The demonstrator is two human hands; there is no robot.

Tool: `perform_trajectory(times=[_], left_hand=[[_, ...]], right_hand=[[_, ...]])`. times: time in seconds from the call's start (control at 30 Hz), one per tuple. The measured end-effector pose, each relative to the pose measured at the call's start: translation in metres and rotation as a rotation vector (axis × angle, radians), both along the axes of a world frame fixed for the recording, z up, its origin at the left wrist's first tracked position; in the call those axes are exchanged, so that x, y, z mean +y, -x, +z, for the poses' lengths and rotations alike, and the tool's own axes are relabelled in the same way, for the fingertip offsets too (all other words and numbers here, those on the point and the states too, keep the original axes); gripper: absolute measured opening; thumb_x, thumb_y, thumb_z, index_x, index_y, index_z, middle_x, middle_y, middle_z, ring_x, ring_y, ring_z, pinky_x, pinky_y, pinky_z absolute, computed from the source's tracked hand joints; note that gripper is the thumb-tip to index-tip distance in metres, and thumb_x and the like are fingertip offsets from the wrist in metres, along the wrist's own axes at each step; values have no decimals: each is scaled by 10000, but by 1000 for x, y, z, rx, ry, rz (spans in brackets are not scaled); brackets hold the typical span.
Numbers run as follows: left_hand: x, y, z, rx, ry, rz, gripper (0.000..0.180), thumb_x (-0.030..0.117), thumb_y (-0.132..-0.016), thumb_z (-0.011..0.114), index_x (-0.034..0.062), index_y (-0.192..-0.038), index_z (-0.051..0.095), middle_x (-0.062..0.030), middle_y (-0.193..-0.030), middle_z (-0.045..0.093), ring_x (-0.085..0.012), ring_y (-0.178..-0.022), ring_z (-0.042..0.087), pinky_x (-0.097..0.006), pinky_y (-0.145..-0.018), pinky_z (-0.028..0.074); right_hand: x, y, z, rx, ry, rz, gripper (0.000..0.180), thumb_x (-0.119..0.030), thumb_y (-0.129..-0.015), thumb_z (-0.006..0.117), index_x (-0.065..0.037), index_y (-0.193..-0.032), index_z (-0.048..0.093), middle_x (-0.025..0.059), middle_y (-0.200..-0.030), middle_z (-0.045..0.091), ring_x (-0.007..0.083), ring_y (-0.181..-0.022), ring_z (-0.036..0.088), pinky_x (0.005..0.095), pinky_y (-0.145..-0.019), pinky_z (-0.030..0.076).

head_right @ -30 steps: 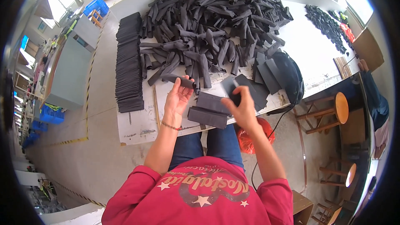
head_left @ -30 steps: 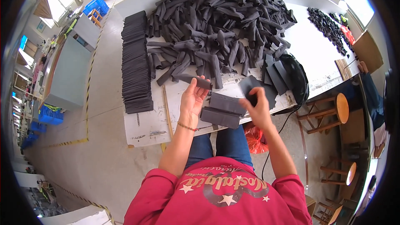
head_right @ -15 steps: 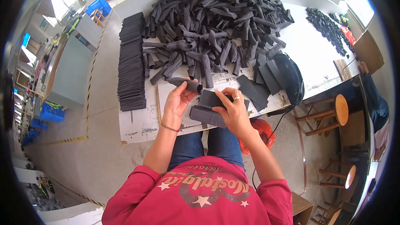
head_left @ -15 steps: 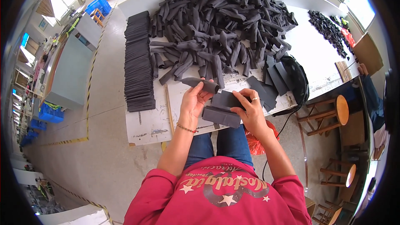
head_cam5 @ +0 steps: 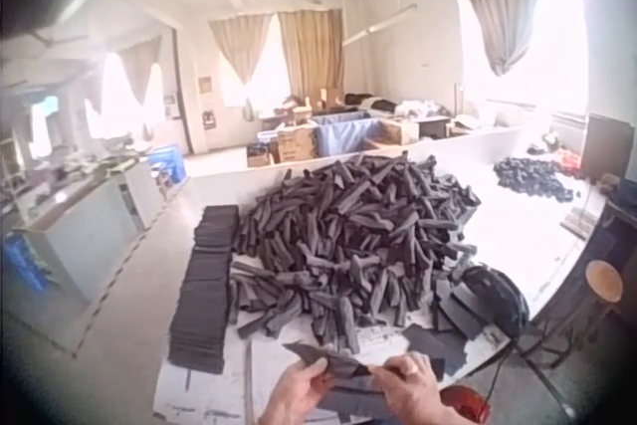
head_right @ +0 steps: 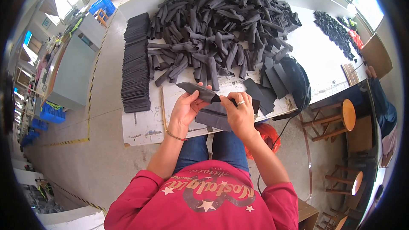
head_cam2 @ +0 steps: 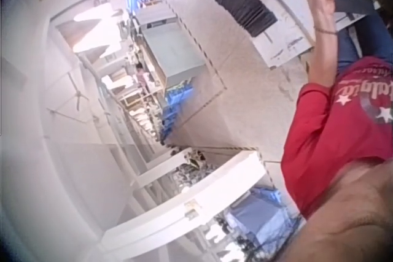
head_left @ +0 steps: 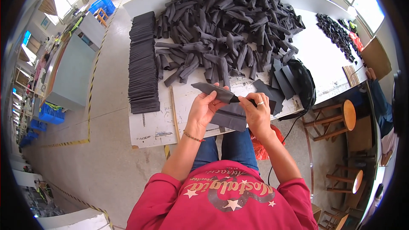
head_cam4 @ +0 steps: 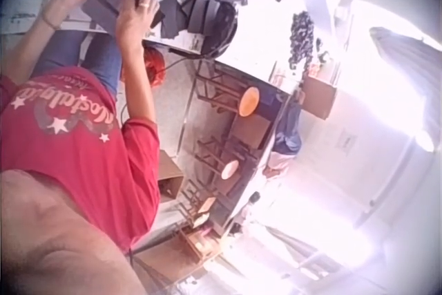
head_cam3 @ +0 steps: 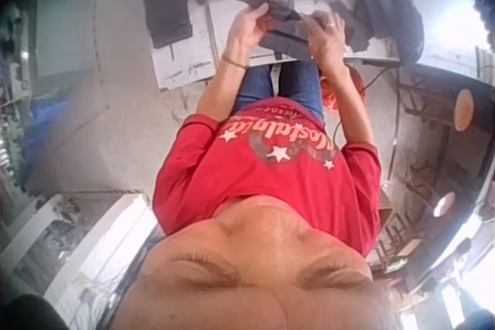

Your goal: Sorting and stacking rectangular grey foam strips onto a neat pile on a workbench.

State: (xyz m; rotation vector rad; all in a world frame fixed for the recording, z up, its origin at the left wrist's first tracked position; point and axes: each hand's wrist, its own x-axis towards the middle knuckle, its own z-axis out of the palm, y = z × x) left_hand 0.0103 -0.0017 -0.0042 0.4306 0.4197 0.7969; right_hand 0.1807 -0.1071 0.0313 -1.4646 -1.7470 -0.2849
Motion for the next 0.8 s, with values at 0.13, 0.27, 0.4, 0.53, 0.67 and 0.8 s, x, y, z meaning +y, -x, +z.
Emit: perform_trajectory(times=[0.13, 0.27, 0.4, 0.53, 0.67, 0.8], left_hand=[[-16, -7, 17, 62, -109, 112, 340, 62, -967, 523, -7, -1294, 463, -251, -1219, 592, -307, -1094, 628, -427, -921, 544], [-29, -5, 38, 49, -241, 244, 355, 63, -963, 538, -13, -1301, 456, -243, -1223, 594, -300, -1116, 613, -422, -967, 507], [-29, -18, 25, -61, -238, 182, 335, 160, -969, 575, 1, -1253, 498, -191, -1103, 667, -316, -1144, 599, -419, -998, 468], [-20, -11, 15, -99, -276, 223, 266, 195, -976, 567, -2, -1155, 560, -188, -1035, 685, -317, -1129, 609, -414, -1001, 467], [-28, -20, 12, -74, -279, 238, 250, 200, -985, 548, -7, -1121, 585, -194, -1043, 683, -312, -1111, 619, -411, -1001, 467], [-33, -22, 11, -112, -223, 227, 251, 196, -986, 545, -5, -1131, 584, -200, -1066, 678, -293, -1076, 632, -399, -986, 478]], right_hand=[[1, 14, 4, 5, -5, -39, 433, -14, -692, 751, -55, -1114, 662, 77, -960, 555, 275, -865, 544, 401, -755, 437], [0, 23, 3, 78, 22, -49, 525, -59, -717, 765, -42, -1215, 601, 121, -1051, 542, 308, -918, 536, 422, -796, 446], [5, 46, 1, 216, 98, 94, 570, -68, -721, 762, -34, -1242, 534, 157, -1108, 520, 345, -981, 519, 443, -852, 441], [-2, 37, 2, 154, 149, 76, 463, -25, -719, 748, -30, -1128, 531, 176, -1102, 528, 373, -958, 538, 436, -831, 465], [2, 36, -4, 159, 119, 171, 426, -19, -710, 744, -31, -1070, 517, 176, -1079, 538, 384, -946, 542, 456, -820, 461], [10, 43, 5, 159, 134, 182, 423, -19, -712, 743, -33, -1069, 515, 172, -1074, 540, 386, -957, 543, 458, -809, 463]])
